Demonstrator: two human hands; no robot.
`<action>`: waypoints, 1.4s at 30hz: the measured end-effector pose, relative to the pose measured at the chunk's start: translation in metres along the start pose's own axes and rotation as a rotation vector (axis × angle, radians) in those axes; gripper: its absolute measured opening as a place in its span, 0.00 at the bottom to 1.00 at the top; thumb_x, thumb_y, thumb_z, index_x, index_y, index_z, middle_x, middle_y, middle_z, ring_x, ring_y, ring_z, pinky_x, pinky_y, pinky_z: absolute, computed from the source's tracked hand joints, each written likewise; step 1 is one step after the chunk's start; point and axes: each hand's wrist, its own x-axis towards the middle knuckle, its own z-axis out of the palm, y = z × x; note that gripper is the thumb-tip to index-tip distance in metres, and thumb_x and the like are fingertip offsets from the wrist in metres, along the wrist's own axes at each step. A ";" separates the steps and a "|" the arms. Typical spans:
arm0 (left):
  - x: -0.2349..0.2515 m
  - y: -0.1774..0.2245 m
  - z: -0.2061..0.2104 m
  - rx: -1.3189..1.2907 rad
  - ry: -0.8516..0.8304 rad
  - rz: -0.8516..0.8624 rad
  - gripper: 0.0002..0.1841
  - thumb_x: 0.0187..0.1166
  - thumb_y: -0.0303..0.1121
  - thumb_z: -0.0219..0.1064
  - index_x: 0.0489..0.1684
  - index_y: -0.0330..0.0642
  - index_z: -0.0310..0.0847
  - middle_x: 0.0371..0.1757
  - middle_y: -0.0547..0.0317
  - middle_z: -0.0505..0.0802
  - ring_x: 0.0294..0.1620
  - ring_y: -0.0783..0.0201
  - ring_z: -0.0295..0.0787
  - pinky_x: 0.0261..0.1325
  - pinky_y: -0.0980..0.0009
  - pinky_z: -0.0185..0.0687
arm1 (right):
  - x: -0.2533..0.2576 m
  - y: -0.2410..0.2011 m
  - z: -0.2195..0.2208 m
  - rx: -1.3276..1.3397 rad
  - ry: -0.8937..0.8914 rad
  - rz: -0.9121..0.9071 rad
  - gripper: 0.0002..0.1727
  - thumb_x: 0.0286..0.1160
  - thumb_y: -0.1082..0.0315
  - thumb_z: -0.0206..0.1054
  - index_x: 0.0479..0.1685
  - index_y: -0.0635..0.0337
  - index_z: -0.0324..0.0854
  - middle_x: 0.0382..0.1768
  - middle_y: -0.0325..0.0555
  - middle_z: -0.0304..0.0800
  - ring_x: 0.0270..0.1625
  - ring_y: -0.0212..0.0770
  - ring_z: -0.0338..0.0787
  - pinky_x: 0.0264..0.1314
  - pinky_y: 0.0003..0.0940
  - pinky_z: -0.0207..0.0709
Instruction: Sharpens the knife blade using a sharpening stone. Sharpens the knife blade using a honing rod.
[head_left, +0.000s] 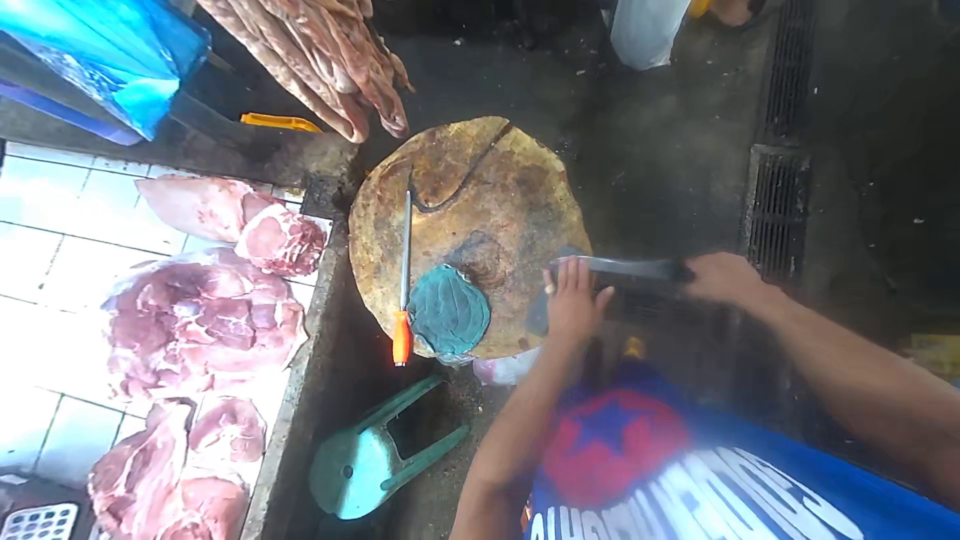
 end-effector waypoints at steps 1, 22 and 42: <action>-0.006 -0.017 -0.007 0.024 -0.007 -0.048 0.45 0.84 0.71 0.43 0.93 0.46 0.58 0.93 0.53 0.65 0.97 0.51 0.47 0.95 0.35 0.29 | 0.002 -0.023 0.002 0.014 -0.004 -0.017 0.18 0.66 0.46 0.76 0.40 0.50 0.90 0.40 0.54 0.94 0.48 0.62 0.93 0.45 0.73 0.82; -0.091 -0.111 -0.035 0.007 -0.050 -0.281 0.43 0.85 0.68 0.47 0.91 0.45 0.62 0.92 0.49 0.68 0.96 0.50 0.52 0.95 0.36 0.35 | -0.017 -0.147 0.036 0.133 -0.092 -0.198 0.18 0.65 0.48 0.74 0.43 0.51 0.90 0.41 0.54 0.94 0.49 0.62 0.93 0.48 0.73 0.82; -0.083 -0.039 -0.037 0.017 -0.148 -0.184 0.49 0.82 0.73 0.43 0.90 0.38 0.61 0.91 0.43 0.67 0.96 0.45 0.48 0.95 0.37 0.27 | -0.054 -0.072 0.039 0.160 -0.164 -0.173 0.21 0.74 0.50 0.70 0.52 0.58 0.86 0.51 0.62 0.92 0.60 0.67 0.90 0.58 0.75 0.78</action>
